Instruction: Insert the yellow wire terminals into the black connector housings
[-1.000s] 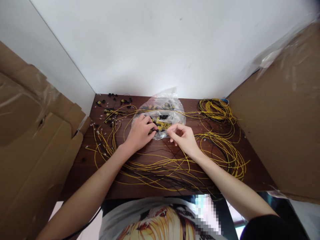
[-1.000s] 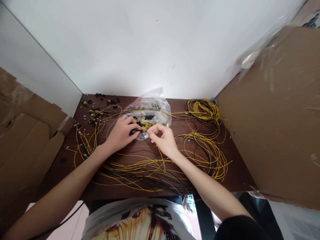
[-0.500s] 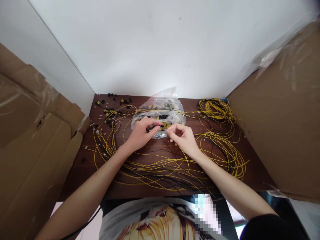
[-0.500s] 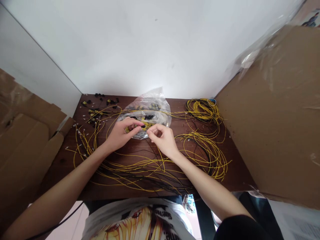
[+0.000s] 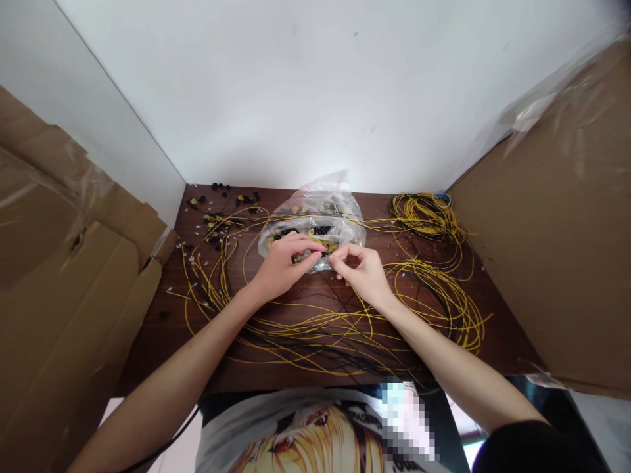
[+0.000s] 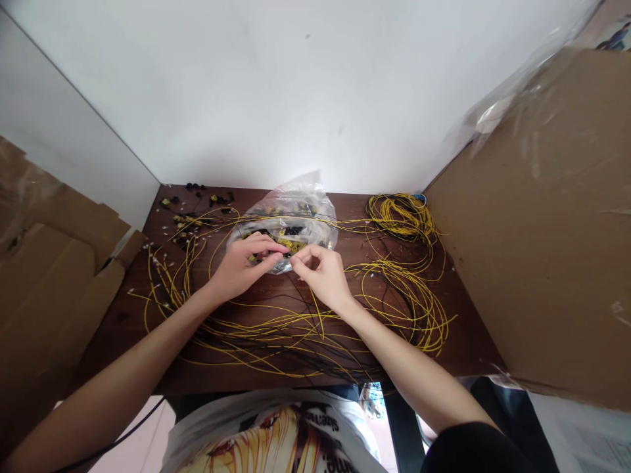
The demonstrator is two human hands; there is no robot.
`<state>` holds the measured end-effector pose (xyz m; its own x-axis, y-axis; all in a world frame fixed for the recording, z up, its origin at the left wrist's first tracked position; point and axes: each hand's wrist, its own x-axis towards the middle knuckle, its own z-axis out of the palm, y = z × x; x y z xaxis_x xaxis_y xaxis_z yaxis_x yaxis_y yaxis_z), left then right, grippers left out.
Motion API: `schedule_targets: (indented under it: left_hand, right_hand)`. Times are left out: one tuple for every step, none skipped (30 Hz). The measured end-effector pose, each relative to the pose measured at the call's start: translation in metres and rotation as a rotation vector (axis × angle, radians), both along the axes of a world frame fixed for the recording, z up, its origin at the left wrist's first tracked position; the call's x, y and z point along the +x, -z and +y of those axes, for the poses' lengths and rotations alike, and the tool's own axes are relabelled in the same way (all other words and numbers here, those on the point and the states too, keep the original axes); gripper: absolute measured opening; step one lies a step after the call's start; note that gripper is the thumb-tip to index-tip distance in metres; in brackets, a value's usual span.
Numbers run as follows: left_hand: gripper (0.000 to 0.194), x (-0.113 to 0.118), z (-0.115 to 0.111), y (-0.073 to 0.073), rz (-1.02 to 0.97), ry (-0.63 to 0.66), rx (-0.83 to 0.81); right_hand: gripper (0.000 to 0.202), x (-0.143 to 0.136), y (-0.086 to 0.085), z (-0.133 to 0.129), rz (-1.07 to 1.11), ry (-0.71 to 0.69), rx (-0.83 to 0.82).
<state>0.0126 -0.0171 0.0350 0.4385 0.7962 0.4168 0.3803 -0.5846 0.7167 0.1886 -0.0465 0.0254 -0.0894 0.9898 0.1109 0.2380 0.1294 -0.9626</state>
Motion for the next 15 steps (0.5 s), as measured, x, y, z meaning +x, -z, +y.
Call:
schedule_targets:
  left_hand:
    - [0.016, 0.0005, -0.0007, -0.0001, -0.002, 0.003, 0.004]
    - [0.016, 0.001, -0.0014, 0.0, -0.003, 0.006, 0.008]
    - [0.015, 0.0016, -0.0021, 0.0001, -0.004, 0.008, 0.009]
    - [0.015, 0.002, -0.0026, 0.0004, -0.007, 0.009, 0.01]
    - [0.015, 0.0024, -0.003, 0.0008, -0.011, 0.012, 0.009]
    - [0.015, 0.0026, -0.0033, 0.0013, -0.015, 0.015, 0.006]
    - [0.014, 0.0027, -0.0034, 0.0019, -0.02, 0.019, 0.005]
    - [0.015, 0.0027, -0.0034, 0.0025, -0.025, 0.025, 0.004]
    - [0.015, 0.0027, -0.0032, 0.003, -0.028, 0.033, 0.007]
    - [0.016, 0.0025, -0.003, 0.0035, -0.029, 0.038, 0.013]
    - [0.016, 0.0024, -0.0027, 0.0039, -0.027, 0.04, 0.023]
    - [0.016, 0.0022, -0.0025, 0.0041, -0.023, 0.038, 0.037]
    - [0.015, 0.002, -0.0022, 0.0041, -0.017, 0.034, 0.053]
    - [0.014, 0.0018, -0.0021, 0.004, -0.011, 0.027, 0.071]
    - [0.014, 0.0016, -0.0019, 0.0038, -0.006, 0.02, 0.09]
  right_hand:
    - [0.02, -0.0002, 0.0002, 0.0, 0.005, 0.006, -0.004]
    - [0.02, -0.0002, 0.0005, -0.0001, 0.009, 0.011, -0.009]
    - [0.02, -0.0002, 0.0009, -0.0002, 0.012, 0.016, -0.013]
    - [0.02, -0.0001, 0.0013, -0.0002, 0.012, 0.02, -0.016]
    - [0.02, 0.0002, 0.0018, -0.0003, 0.012, 0.021, -0.017]
    - [0.021, 0.0005, 0.0024, -0.0002, 0.013, 0.018, -0.016]
    - [0.021, 0.0008, 0.0029, -0.0002, 0.017, 0.014, -0.012]
    - [0.022, 0.0011, 0.0033, -0.0001, 0.023, 0.009, -0.009]
    - [0.023, 0.0012, 0.0037, 0.0001, 0.032, 0.005, -0.008]
    - [0.024, 0.001, 0.004, 0.0002, 0.046, 0.001, -0.009]
    - [0.025, 0.0006, 0.0041, 0.0002, 0.063, -0.004, -0.013]
    - [0.026, 0.0001, 0.0042, 0.0002, 0.082, -0.009, -0.02]
    - [0.027, -0.0007, 0.0042, 0.0001, 0.101, -0.014, -0.029]
    - [0.027, -0.0015, 0.0042, -0.0001, 0.117, -0.02, -0.037]
    - [0.028, -0.0022, 0.0042, -0.0002, 0.129, -0.027, -0.045]
